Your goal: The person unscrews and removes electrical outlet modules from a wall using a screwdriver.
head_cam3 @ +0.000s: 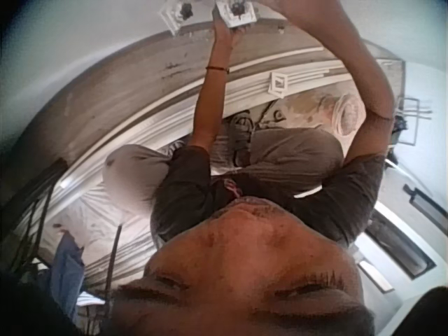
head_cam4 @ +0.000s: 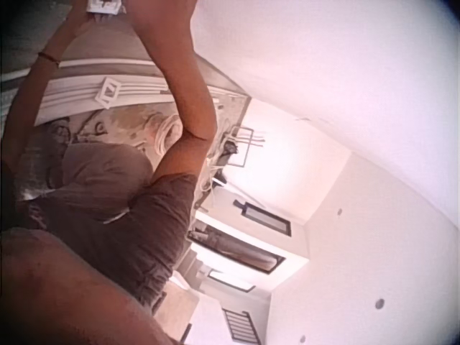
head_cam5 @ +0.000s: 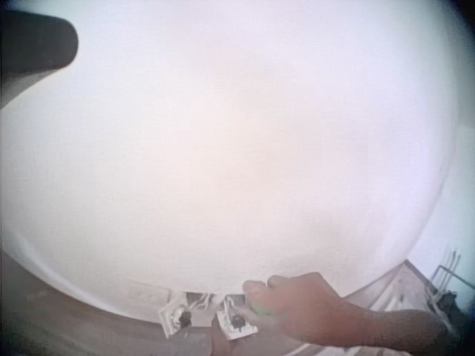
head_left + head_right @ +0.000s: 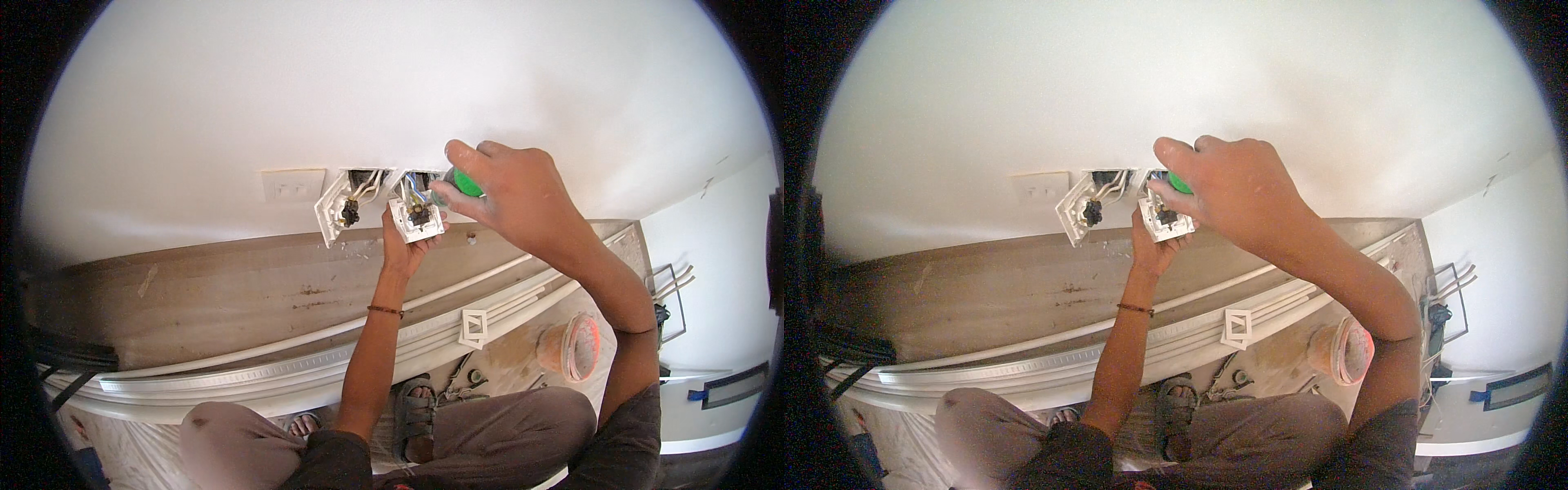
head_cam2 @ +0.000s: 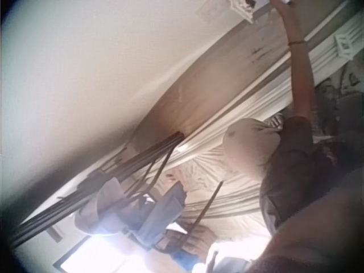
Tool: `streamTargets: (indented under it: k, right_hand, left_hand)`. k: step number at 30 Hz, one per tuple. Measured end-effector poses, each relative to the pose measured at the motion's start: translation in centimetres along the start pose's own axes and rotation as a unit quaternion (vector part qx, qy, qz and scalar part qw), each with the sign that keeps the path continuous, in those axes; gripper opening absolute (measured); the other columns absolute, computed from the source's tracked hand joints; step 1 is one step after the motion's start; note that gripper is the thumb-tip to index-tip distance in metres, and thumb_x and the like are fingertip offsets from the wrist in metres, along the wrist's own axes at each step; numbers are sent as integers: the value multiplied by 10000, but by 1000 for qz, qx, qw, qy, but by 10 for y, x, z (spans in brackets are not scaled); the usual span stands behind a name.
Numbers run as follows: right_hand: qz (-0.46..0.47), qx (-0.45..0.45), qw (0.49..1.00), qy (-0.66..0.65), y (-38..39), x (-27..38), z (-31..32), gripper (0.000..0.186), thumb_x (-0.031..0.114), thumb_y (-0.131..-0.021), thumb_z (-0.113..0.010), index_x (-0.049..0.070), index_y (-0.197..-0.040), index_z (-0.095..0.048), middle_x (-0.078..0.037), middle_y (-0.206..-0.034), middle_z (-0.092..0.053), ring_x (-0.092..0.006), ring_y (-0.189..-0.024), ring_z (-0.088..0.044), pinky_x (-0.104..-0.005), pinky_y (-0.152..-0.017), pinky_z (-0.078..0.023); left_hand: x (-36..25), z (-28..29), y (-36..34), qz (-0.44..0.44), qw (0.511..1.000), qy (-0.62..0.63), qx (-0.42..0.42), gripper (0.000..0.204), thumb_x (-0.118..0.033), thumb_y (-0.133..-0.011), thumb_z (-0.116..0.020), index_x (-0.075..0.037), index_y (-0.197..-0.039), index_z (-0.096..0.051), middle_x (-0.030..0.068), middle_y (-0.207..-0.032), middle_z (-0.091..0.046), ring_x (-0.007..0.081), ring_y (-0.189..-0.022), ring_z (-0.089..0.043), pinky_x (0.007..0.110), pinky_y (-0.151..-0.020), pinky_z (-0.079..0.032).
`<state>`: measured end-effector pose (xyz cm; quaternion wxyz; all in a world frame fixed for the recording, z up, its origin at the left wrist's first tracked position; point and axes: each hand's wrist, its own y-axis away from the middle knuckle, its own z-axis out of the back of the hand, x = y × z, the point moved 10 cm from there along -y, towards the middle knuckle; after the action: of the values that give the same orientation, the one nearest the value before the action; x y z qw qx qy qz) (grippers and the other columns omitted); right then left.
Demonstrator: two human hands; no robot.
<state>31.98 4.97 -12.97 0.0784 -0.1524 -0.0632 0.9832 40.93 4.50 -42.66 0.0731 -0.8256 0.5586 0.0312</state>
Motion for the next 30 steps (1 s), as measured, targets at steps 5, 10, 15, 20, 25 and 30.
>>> streamTargets:
  k: [5,10,15,20,25,30]
  right_hand:
    - [16,36,999,35,11,10,-6,291,384,-908,-625,113,-1002,-581,-87,-685,-593,-263,-590,-630,-385,-498,-486]
    - [46,2,998,44,29,17,-3,263,354,-887,-668,117,-947,-571,-76,-697,-576,-232,-566,-615,-360,-481,-486]
    - [-38,-10,999,5,24,1,-1,269,340,-883,-680,98,-938,-575,-76,-692,-543,-240,-568,-589,-369,-493,-479]
    - [23,3,1000,-7,2,8,2,290,357,-895,-657,102,-1020,-601,-94,-727,-555,-266,-622,-608,-378,-535,-484]
    - [77,31,996,18,2,29,-3,344,350,-866,-705,72,-1054,-633,-83,-707,-530,-243,-570,-566,-358,-519,-451]
    - [-24,84,995,49,5,20,-7,384,405,-879,-683,62,-1045,-635,-97,-662,-577,-236,-574,-592,-340,-511,-462]
  left_hand:
    - [0,4,4,6,998,16,-67,685,-610,-989,-232,-46,-1232,-537,204,-992,-688,313,-805,-702,356,-578,-574]
    - [0,5,2,-8,997,45,-66,686,-612,-990,-232,-49,-1234,-539,176,-1000,-692,309,-813,-701,357,-579,-572]
    - [3,6,0,-1,999,27,-25,720,-625,-987,-211,-51,-1271,-539,177,-1018,-694,307,-818,-702,355,-588,-573]
    - [4,6,-2,13,1000,12,-12,719,-629,-987,-206,-59,-1263,-545,173,-1016,-694,289,-827,-703,349,-591,-578]
    - [-2,7,2,-11,997,31,-67,676,-621,-986,-231,-78,-1220,-557,140,-988,-693,294,-812,-708,346,-575,-586]
    - [0,11,-2,-1,1000,9,4,605,-596,-994,-259,-123,-1239,-545,90,-1085,-662,273,-928,-687,383,-649,-599]
